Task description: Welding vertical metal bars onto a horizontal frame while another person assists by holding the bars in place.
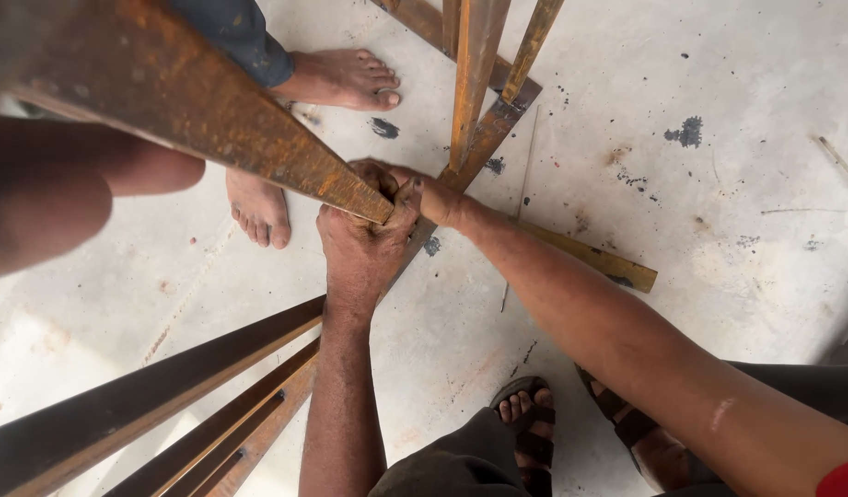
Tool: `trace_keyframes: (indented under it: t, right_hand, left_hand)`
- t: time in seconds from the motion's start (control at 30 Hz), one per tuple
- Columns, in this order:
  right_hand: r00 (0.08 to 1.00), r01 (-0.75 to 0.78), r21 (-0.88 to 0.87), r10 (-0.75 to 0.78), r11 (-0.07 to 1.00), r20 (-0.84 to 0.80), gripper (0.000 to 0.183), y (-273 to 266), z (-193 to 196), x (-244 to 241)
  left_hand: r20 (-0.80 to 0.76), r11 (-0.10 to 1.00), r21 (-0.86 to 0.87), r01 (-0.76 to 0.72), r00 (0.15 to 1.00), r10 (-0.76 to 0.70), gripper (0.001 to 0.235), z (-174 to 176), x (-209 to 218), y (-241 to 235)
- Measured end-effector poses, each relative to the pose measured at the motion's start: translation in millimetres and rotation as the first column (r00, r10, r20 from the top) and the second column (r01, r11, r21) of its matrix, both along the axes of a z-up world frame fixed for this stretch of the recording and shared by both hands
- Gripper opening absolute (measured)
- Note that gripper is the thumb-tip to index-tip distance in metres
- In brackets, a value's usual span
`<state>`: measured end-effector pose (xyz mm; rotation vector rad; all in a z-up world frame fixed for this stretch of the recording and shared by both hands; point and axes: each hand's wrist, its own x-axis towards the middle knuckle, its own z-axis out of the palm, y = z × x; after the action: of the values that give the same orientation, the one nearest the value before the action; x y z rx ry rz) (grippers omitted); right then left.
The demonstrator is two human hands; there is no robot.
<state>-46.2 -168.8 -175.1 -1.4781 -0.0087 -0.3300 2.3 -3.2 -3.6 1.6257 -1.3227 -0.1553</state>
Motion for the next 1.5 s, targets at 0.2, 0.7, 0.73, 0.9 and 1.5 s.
trace_keyframes:
  t: [0.2,0.7,0.73,0.9,1.5]
  right_hand:
    - [0.979,0.159,-0.274,-0.188,0.948,-0.082,0.085,12.9,8.3,8.8]
    - [0.831,-0.268,-0.813,-0.302,0.517,-0.467,0.033,3.5,20.7,-41.1]
    - [0.833,-0.279,-0.813,-0.292,0.511,-0.469,0.033,6.0,18.6,-41.7]
    - [0.952,0.014,-0.907,-0.282,0.42,-0.116,0.046,1.8,-21.6,-41.9]
    - [0.97,0.091,-0.927,-0.242,0.364,0.0,0.047,-1.5,-28.4,-45.4]
  left_hand:
    - [-0.126,0.995,0.094,-0.028,0.991,0.04,0.025,4.7,-3.5,-1.5]
    - [-0.145,0.991,0.136,-0.015,0.989,0.034,0.028,-11.7,3.2,-1.8]
    - [-0.149,0.991,0.133,-0.027,0.988,0.047,0.028,-9.4,1.7,-1.4]
    - [-0.121,0.999,0.048,-0.024,0.992,0.029,0.031,-7.1,1.6,-1.8]
    - [-0.124,1.0,0.003,-0.013,0.992,0.014,0.034,-7.8,1.9,-2.1]
